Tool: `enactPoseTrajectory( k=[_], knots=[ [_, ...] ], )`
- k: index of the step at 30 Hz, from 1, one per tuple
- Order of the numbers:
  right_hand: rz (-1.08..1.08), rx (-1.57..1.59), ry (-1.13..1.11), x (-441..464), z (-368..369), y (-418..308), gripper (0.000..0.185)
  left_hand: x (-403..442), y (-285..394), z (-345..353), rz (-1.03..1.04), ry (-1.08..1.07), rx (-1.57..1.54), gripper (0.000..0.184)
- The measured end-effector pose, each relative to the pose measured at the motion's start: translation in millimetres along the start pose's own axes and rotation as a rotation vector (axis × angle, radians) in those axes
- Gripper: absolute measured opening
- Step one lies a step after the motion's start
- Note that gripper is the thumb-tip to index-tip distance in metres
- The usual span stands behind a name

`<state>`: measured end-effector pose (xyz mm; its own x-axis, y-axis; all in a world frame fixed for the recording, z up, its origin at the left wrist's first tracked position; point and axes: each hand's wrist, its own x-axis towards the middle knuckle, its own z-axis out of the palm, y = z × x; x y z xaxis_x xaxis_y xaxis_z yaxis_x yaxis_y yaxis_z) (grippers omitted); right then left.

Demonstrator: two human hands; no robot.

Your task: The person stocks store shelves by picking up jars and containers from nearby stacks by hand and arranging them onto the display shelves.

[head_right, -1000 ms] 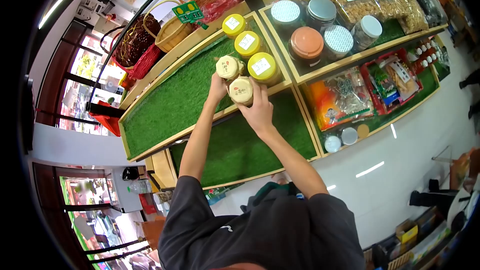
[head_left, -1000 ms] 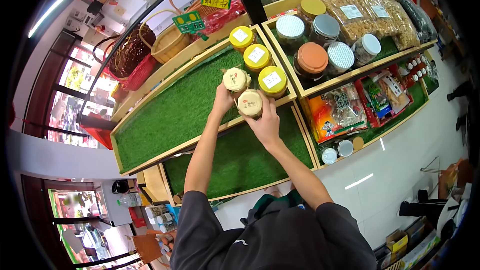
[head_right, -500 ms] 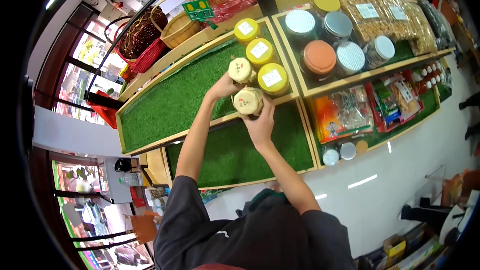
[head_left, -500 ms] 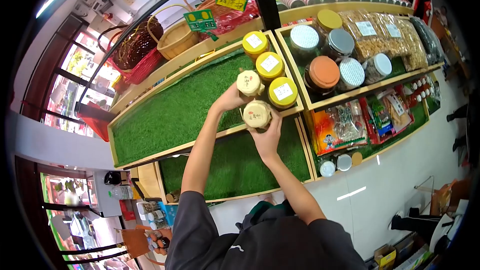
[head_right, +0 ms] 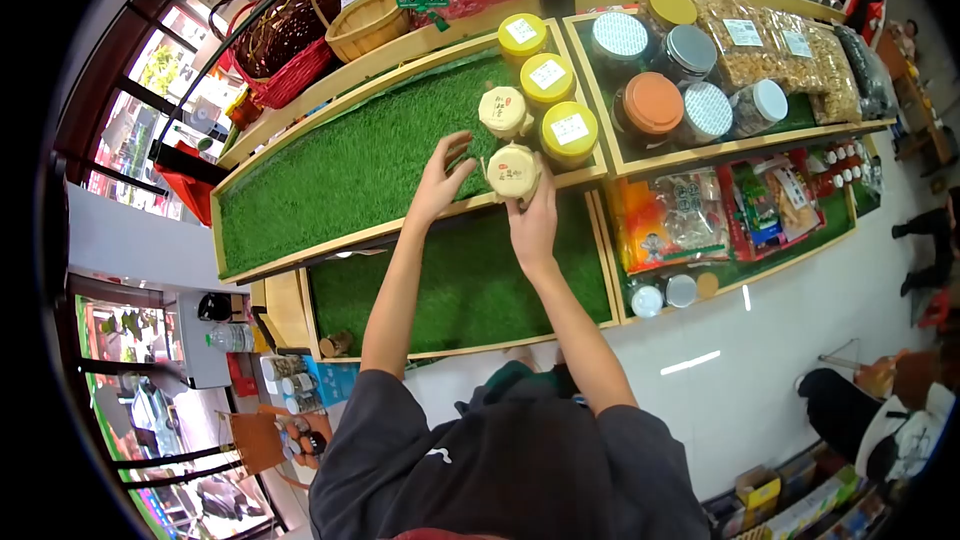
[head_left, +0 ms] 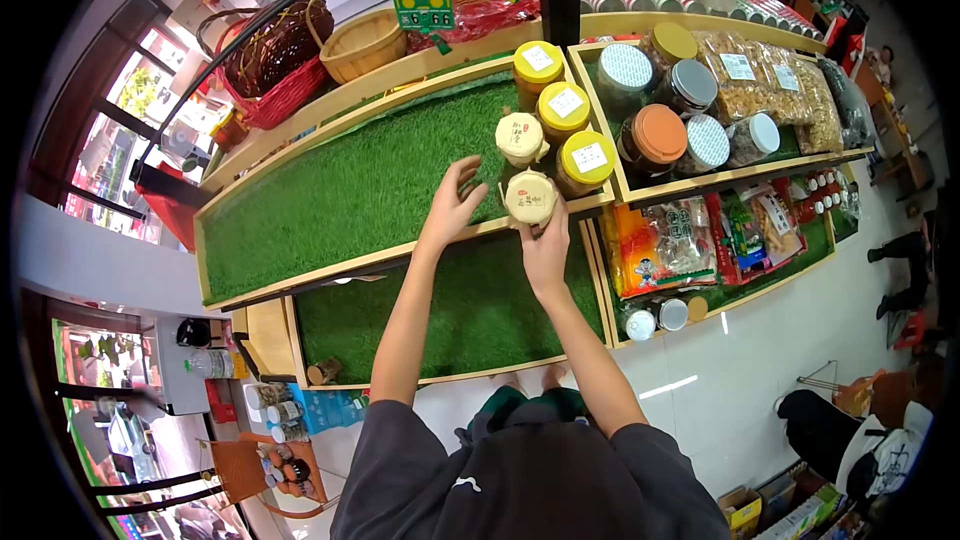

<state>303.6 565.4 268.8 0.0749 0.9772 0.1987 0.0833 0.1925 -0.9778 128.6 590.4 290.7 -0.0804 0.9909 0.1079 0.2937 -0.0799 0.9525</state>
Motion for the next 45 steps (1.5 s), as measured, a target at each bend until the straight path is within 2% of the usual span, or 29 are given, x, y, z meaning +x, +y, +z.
enactPoseTrajectory(
  k=[1, 3, 7, 8, 9, 18, 20, 23, 27, 29, 31, 34, 36, 37, 39, 40, 42, 43, 45],
  knots=[
    [-0.003, -0.008, -0.002, 0.2, 1.9, 2.9, 0.069, -13.6, -1.7, -5.6, 0.001, 0.002, -0.009, 0.049],
    [-0.186, -0.152, 0.068, -0.2, 4.8, 10.6, 0.065, -40.4, -4.3, -12.6, 0.09, 0.044, 0.36, 0.042],
    [-0.225, -0.184, 0.156, 2.5, 11.5, -3.7, 0.051, -75.7, 4.5, -14.0, 0.038, 0.075, 0.273, 0.036],
    [-0.167, -0.159, 0.157, 2.8, 13.2, -8.0, 0.05, -83.1, 3.9, -14.7, 0.091, 0.08, 0.299, 0.036],
    [-0.197, -0.199, 0.19, 5.4, 16.1, -5.2, 0.049, -88.1, 3.4, -16.1, 0.149, 0.089, 0.326, 0.035],
    [-0.112, -0.12, 0.208, 6.6, 25.9, 4.3, 0.049, -118.2, 8.4, -15.4, 0.195, 0.118, 0.345, 0.028],
    [-0.197, -0.281, 0.355, 6.4, 28.9, 10.6, 0.052, -130.9, 5.1, -14.2, 0.19, 0.148, 0.359, 0.026],
    [-0.162, -0.319, 0.424, 4.2, 29.0, 12.3, 0.06, -153.9, -4.0, -16.8, 0.201, 0.203, 0.388, 0.023],
    [-0.185, -0.18, 0.413, 5.3, 28.6, 12.9, 0.062, -187.8, -12.1, -20.5, 0.203, 0.273, 0.303, 0.019],
    [-0.174, -0.279, 0.394, 6.2, 25.2, 17.3, 0.064, -211.0, -21.2, -22.0, 0.012, 0.315, 0.135, 0.017],
    [-0.168, -0.403, 0.369, 5.4, 23.7, 24.2, 0.069, -237.3, -34.2, -15.3, -0.027, 0.431, 0.064, 0.013],
    [-0.147, -0.344, 0.301, -7.4, 23.4, 23.6, 0.075, -282.3, -60.9, -8.8, -0.112, 0.439, 0.017, 0.015],
    [-0.175, -0.34, 0.237, -17.6, 20.7, 21.3, 0.078, -309.0, -82.4, -13.2, -0.304, 0.313, -0.076, 0.019],
    [-0.183, -0.338, 0.232, -24.0, 20.3, 17.0, 0.078, -323.2, -100.2, -14.5, -0.3, 0.321, -0.08, 0.019],
    [-0.145, -0.304, 0.225, -38.3, 17.8, 6.1, 0.082, -350.1, -134.8, -20.3, -0.467, 0.335, -0.087, 0.026],
    [-0.105, -0.289, 0.218, -43.1, 14.0, 10.4, 0.086, -357.9, -139.9, -26.0, -0.461, 0.342, -0.089, 0.026],
    [-0.122, -0.309, 0.199, -58.0, 8.6, 26.2, 0.085, -379.7, -151.4, -34.5, -0.706, 0.325, -0.155, 0.031],
    [-0.131, -0.331, 0.181, -69.7, 4.7, 33.2, 0.085, -394.0, -168.1, -36.2, -0.71, 0.33, -0.155, 0.031],
    [-0.03, -0.326, 0.096, -106.0, 1.6, 35.8, 0.081, -419.8, -225.1, -34.2, -0.694, 0.249, 0.119, 0.034]
  ],
)
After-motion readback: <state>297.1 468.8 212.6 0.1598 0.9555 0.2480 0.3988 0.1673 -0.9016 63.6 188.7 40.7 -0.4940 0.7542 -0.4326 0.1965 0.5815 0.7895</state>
